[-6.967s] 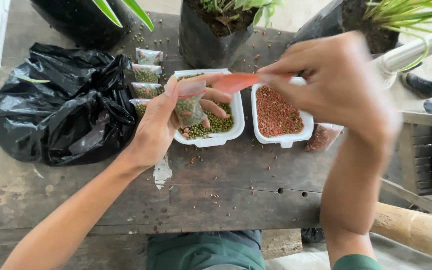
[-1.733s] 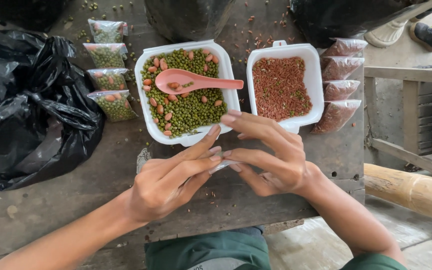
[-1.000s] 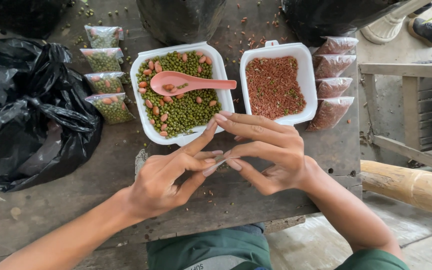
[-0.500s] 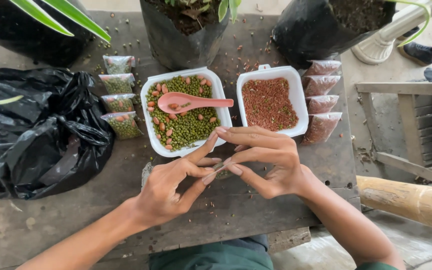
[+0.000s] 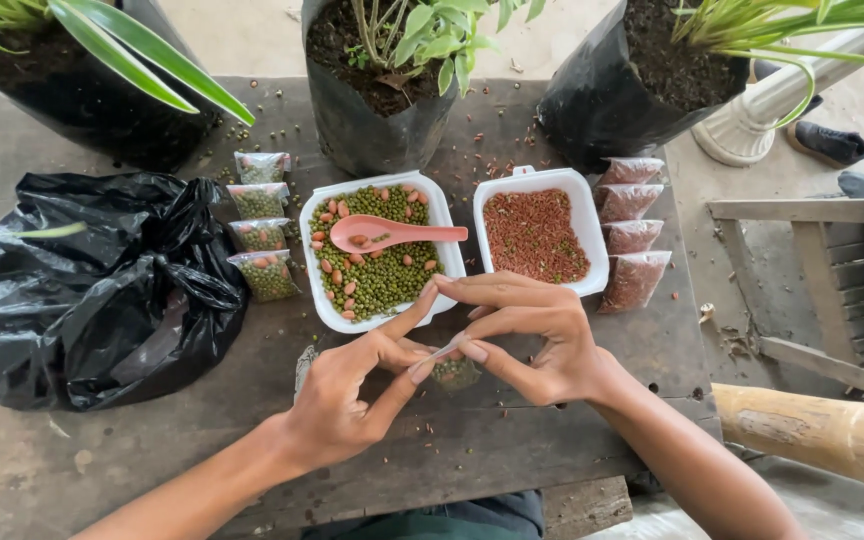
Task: Filling small plastic bags with different types of seeds using a spoon and sealing them manually.
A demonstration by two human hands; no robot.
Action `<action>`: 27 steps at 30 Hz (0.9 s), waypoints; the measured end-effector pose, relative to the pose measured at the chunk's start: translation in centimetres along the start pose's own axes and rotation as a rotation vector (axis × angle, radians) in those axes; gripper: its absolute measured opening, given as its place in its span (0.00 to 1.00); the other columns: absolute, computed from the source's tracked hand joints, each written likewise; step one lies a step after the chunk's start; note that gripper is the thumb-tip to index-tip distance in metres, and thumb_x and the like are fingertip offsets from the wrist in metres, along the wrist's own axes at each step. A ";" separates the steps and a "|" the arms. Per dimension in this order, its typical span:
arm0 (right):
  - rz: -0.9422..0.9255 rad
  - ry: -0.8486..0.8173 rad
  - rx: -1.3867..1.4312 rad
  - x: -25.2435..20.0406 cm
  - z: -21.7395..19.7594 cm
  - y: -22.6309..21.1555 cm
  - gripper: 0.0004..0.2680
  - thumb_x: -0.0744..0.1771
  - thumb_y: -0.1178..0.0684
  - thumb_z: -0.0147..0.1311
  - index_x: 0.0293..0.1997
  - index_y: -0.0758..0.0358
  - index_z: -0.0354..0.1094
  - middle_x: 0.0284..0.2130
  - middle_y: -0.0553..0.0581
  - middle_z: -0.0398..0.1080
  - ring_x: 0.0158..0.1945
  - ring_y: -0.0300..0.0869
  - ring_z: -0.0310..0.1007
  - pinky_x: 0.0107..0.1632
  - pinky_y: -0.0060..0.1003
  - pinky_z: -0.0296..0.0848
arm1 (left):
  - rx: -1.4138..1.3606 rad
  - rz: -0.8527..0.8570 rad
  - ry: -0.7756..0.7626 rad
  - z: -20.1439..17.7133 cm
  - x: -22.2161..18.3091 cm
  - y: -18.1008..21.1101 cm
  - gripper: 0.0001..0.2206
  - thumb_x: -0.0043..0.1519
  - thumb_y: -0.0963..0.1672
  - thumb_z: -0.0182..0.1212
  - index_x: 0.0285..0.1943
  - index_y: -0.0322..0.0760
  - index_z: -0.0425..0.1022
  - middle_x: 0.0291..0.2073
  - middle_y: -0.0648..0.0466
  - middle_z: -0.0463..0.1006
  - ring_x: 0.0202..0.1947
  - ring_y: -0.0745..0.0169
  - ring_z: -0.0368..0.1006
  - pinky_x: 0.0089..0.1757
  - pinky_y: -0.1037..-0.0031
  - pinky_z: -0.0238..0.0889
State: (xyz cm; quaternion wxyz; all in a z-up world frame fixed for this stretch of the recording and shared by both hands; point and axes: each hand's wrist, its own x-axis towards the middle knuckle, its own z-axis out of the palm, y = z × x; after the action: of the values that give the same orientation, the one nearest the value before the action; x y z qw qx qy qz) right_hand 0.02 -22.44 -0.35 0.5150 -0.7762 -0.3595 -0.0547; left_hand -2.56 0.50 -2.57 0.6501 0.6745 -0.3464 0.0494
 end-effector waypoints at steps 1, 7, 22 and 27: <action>-0.003 -0.001 0.000 0.1 0.0 0.1 0.06 0.69 0.54 0.54 0.40 0.63 0.78 0.55 0.69 0.73 0.54 0.60 0.81 0.45 0.41 0.85 | 0.002 0.002 0.001 0.0 -0.1 0.0 0.05 0.68 0.37 0.52 0.37 0.29 0.66 0.56 0.28 0.76 0.68 0.33 0.64 0.46 0.73 0.79; 0.004 0.015 0.017 0.2 0.0 0.1 0.06 0.68 0.54 0.56 0.39 0.64 0.78 0.51 0.72 0.75 0.53 0.60 0.82 0.54 0.50 0.81 | -0.020 -0.022 0.016 0.1 0.1 0.0 0.06 0.67 0.37 0.53 0.36 0.28 0.66 0.50 0.30 0.79 0.67 0.33 0.64 0.46 0.71 0.82; -0.133 0.283 -0.184 -0.6 1.1 -1.7 0.03 0.66 0.59 0.56 0.34 0.67 0.74 0.33 0.66 0.79 0.29 0.48 0.83 0.30 0.32 0.78 | 0.256 0.085 0.188 0.6 -1.5 -0.9 0.07 0.64 0.40 0.63 0.48 0.35 0.70 0.35 0.51 0.75 0.27 0.68 0.67 0.28 0.79 0.60; -0.140 0.293 -0.180 -1.0 1.5 -1.6 0.03 0.66 0.60 0.56 0.37 0.67 0.74 0.35 0.67 0.80 0.32 0.48 0.84 0.34 0.33 0.81 | 0.358 0.129 0.164 0.8 -1.4 -0.5 0.11 0.62 0.41 0.67 0.50 0.30 0.76 0.42 0.46 0.81 0.22 0.67 0.78 0.31 0.79 0.75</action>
State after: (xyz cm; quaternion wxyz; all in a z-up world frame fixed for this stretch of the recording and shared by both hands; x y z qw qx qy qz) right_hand -2.08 -21.34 -0.26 0.4854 -0.7760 -0.3273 -0.2349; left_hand -3.62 0.31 -3.84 0.5414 0.7494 -0.3203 0.2064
